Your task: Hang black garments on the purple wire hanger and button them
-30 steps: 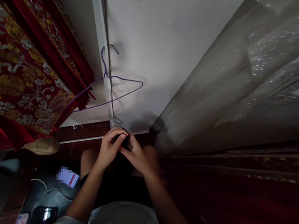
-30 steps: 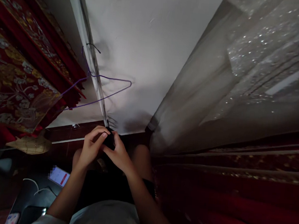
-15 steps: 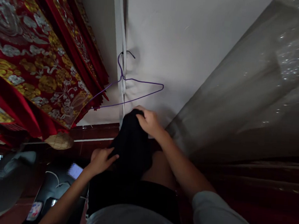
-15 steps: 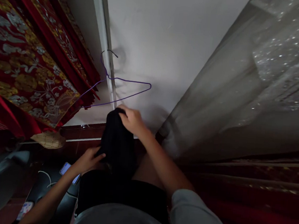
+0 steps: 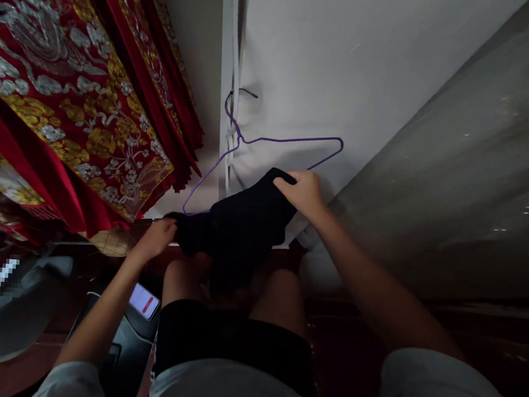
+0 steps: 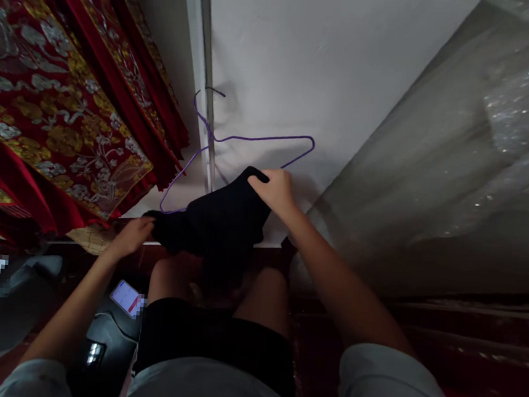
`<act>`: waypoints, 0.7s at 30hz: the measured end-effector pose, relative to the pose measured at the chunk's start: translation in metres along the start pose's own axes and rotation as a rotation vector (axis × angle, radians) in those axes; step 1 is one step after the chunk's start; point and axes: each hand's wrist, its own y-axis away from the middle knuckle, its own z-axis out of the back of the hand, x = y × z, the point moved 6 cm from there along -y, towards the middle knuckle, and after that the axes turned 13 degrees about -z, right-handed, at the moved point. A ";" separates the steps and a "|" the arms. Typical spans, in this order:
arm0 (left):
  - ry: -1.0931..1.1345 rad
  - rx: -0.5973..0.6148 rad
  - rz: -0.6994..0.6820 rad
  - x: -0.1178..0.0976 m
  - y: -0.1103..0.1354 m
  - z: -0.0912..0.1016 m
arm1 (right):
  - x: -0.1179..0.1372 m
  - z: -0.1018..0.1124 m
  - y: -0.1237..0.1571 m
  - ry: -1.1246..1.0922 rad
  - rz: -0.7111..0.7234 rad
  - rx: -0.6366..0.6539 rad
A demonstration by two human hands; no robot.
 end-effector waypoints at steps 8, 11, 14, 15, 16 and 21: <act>0.153 -0.130 -0.276 -0.066 -0.058 0.030 | 0.004 0.017 0.028 -0.078 -0.003 0.072; 0.203 -0.321 -0.347 -0.096 -0.069 0.036 | 0.007 0.003 0.039 -0.136 0.002 0.149; 0.147 -0.342 -0.396 -0.105 -0.079 0.044 | 0.010 0.012 0.038 -0.125 0.067 0.089; 0.106 -0.316 -0.391 -0.104 -0.082 0.048 | 0.009 0.023 0.033 -0.123 0.086 0.018; 0.063 -0.293 -0.379 -0.101 -0.084 0.053 | 0.006 0.037 0.027 -0.125 0.096 -0.070; -0.070 -0.293 -0.386 -0.092 -0.090 0.082 | -0.009 0.089 -0.010 -0.110 0.082 -0.215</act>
